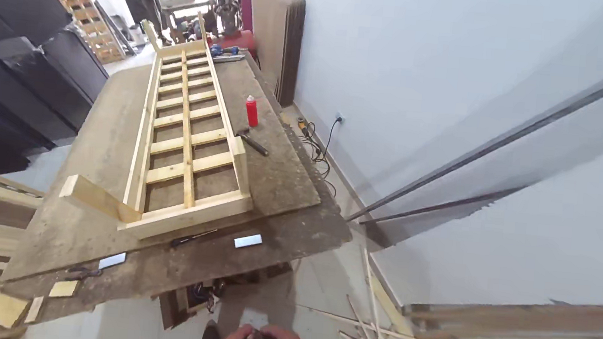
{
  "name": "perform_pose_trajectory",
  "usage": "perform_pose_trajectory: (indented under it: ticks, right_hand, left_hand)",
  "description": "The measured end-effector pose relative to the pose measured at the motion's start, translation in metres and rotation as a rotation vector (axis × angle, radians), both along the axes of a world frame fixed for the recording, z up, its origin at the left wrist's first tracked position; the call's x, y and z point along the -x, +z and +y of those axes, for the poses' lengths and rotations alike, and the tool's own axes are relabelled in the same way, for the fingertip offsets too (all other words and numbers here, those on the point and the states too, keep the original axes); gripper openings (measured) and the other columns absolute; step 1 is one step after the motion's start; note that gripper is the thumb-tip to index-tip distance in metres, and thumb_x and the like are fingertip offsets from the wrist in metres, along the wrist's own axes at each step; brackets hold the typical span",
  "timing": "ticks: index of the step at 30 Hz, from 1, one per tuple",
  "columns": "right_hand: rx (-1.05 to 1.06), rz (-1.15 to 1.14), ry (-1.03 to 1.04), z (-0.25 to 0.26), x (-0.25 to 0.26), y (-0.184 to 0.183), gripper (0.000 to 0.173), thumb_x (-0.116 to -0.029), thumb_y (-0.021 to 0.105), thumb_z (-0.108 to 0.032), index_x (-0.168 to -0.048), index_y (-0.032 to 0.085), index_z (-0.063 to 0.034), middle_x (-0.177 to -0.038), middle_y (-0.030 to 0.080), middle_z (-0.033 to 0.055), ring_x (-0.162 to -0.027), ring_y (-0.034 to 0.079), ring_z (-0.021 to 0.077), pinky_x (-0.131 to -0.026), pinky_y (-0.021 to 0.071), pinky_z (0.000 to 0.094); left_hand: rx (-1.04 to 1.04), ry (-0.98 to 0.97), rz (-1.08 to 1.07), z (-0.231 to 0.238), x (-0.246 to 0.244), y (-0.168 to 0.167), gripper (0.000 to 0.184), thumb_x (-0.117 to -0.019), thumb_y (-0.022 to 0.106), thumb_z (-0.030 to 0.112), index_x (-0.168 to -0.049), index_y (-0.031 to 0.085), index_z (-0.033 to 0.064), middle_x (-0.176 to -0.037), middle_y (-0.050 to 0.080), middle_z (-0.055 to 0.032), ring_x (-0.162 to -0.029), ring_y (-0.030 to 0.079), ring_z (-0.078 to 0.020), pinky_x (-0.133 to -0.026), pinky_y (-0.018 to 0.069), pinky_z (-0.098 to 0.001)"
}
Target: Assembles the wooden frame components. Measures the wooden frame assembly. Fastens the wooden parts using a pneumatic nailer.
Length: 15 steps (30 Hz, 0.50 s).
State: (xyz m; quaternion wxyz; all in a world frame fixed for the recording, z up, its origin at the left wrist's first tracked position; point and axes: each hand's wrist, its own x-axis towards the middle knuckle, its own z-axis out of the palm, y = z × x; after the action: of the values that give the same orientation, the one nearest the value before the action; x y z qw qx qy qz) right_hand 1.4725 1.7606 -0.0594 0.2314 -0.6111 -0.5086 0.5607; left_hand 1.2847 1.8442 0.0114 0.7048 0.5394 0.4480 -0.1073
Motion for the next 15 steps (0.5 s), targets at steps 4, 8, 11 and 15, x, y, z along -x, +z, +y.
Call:
perform_pose_trajectory:
  ticks: [4, 8, 11, 15]
  right_hand:
    - [0.037, -0.044, -0.247, -0.032, -0.085, 0.003, 0.025, -0.0918, 0.076, -0.024, -0.114, 0.076, -0.012, -0.101, 0.078, 0.0025, -0.091, 0.075, 0.0155, -0.089, 0.0618, 0.0432]
    - [0.016, -0.104, -0.31, -0.034, -0.134, 0.002, 0.014, -0.0888, 0.076, -0.02, -0.099, 0.077, -0.0094, -0.091, 0.077, 0.0041, -0.083, 0.073, 0.0172, -0.081, 0.0602, 0.0448]
    - [0.066, -0.049, -0.331, -0.017, -0.165, -0.003, 0.023, -0.0978, 0.067, -0.026, -0.112, 0.074, -0.0093, -0.094, 0.076, 0.0065, -0.083, 0.073, 0.0196, -0.08, 0.0617, 0.0458]
    - [0.361, -0.02, -0.384, 0.023, -0.227, -0.011, 0.041, -0.0997, 0.064, -0.043, -0.123, 0.066, -0.009, -0.098, 0.074, 0.011, -0.082, 0.074, 0.0242, -0.077, 0.0631, 0.0482]
  left_hand:
    - [-0.055, -0.233, -0.131, -0.004, -0.082, -0.054, 0.067, -0.0914, 0.071, 0.05, -0.135, 0.057, 0.0002, -0.114, 0.07, -0.0211, -0.103, 0.069, -0.0309, -0.096, 0.0551, -0.0538]
    - [-0.063, -0.31, -0.07, 0.005, -0.142, -0.037, 0.065, -0.0955, 0.068, 0.048, -0.137, 0.055, -0.0008, -0.116, 0.069, -0.0228, -0.106, 0.069, -0.0332, -0.098, 0.0535, -0.055]
    - [-0.105, -0.331, 0.005, 0.022, -0.182, -0.036, 0.071, -0.0927, 0.072, 0.049, -0.141, 0.053, 0.0001, -0.125, 0.066, -0.0256, -0.116, 0.065, -0.0372, -0.104, 0.0496, -0.0582]
    - [-0.161, -0.274, 0.042, 0.046, -0.242, -0.066, 0.074, -0.0902, 0.068, 0.061, -0.141, 0.056, 0.0076, -0.119, 0.069, -0.0186, -0.109, 0.069, -0.0314, -0.099, 0.0546, -0.055]
